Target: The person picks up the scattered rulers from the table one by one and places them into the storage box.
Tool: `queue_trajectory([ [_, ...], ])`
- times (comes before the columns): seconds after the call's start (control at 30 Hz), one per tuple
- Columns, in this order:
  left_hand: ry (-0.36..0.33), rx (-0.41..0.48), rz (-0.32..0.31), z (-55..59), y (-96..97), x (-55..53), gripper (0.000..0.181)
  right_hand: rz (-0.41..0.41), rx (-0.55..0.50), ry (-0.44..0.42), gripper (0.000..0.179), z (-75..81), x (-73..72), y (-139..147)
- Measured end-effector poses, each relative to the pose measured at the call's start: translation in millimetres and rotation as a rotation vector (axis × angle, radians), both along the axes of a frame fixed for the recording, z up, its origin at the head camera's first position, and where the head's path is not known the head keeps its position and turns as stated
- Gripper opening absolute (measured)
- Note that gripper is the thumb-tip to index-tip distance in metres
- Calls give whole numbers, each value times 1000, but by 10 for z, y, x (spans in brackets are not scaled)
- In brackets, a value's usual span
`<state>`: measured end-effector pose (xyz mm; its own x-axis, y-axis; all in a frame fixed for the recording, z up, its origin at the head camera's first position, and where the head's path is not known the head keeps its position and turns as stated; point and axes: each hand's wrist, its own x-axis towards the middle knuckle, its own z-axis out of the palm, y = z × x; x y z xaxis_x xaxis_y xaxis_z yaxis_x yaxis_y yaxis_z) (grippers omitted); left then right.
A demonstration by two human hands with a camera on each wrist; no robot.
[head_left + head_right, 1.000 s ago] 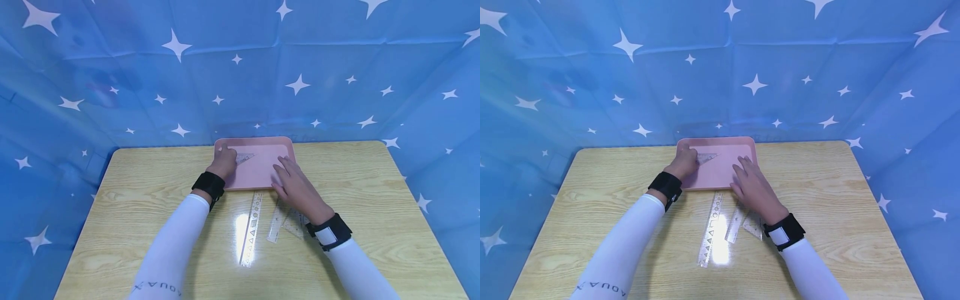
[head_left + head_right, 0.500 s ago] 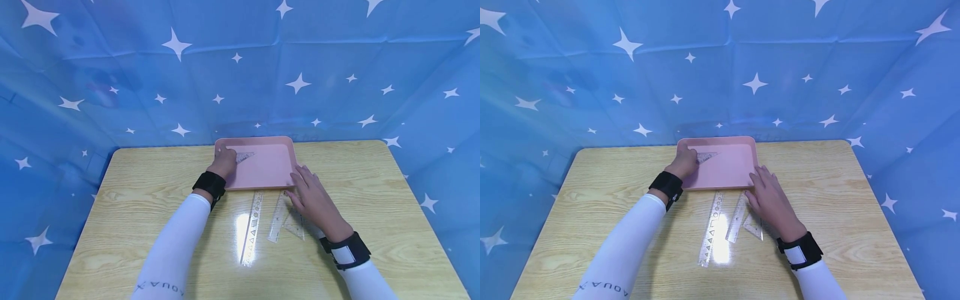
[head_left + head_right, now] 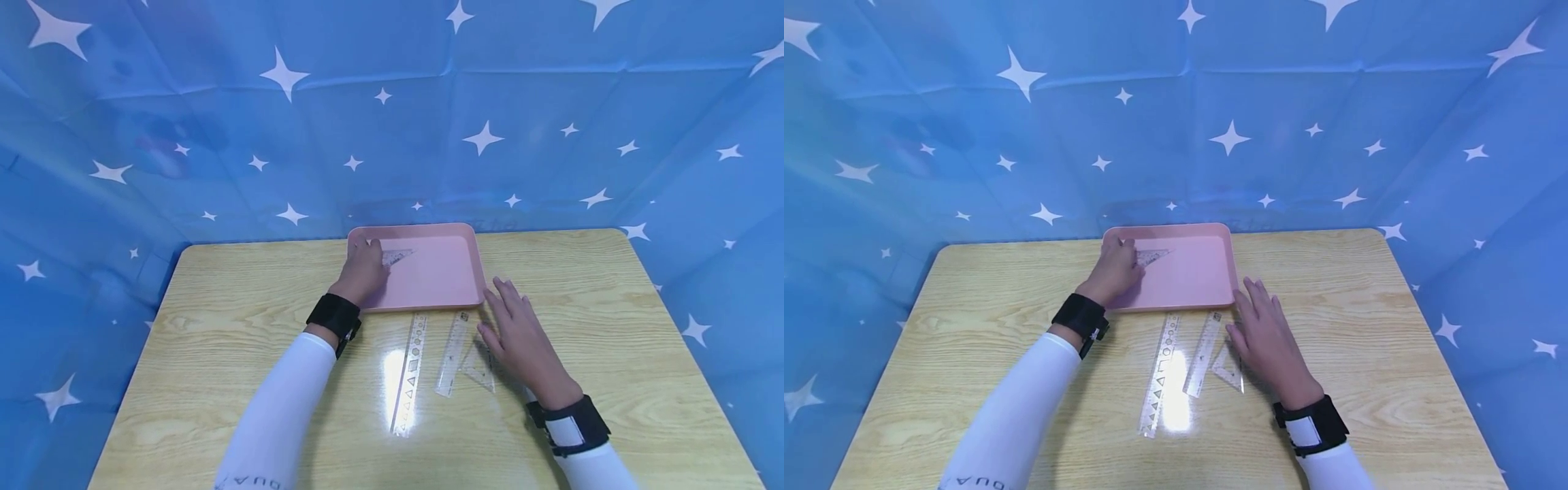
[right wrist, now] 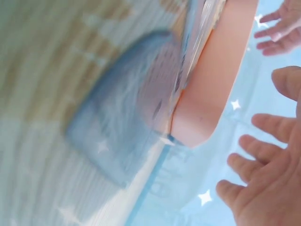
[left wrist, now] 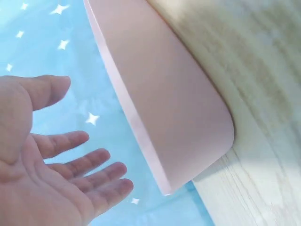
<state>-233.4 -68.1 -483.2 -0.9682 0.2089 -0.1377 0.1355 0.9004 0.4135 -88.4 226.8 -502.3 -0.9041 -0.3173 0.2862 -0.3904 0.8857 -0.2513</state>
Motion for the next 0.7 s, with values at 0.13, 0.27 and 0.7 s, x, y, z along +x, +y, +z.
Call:
queue_trajectory([
  [0.13,83,61,-40,44,-12,98,59,-10,6,-9,67,-20,14,5],
  [0.27,162,90,-114,117,-50,251,61,-5,15,-27,67,-11,34,-6],
  [0.7,262,140,-370,212,-159,897,71,170,0,33,59,61,76,-209],
])
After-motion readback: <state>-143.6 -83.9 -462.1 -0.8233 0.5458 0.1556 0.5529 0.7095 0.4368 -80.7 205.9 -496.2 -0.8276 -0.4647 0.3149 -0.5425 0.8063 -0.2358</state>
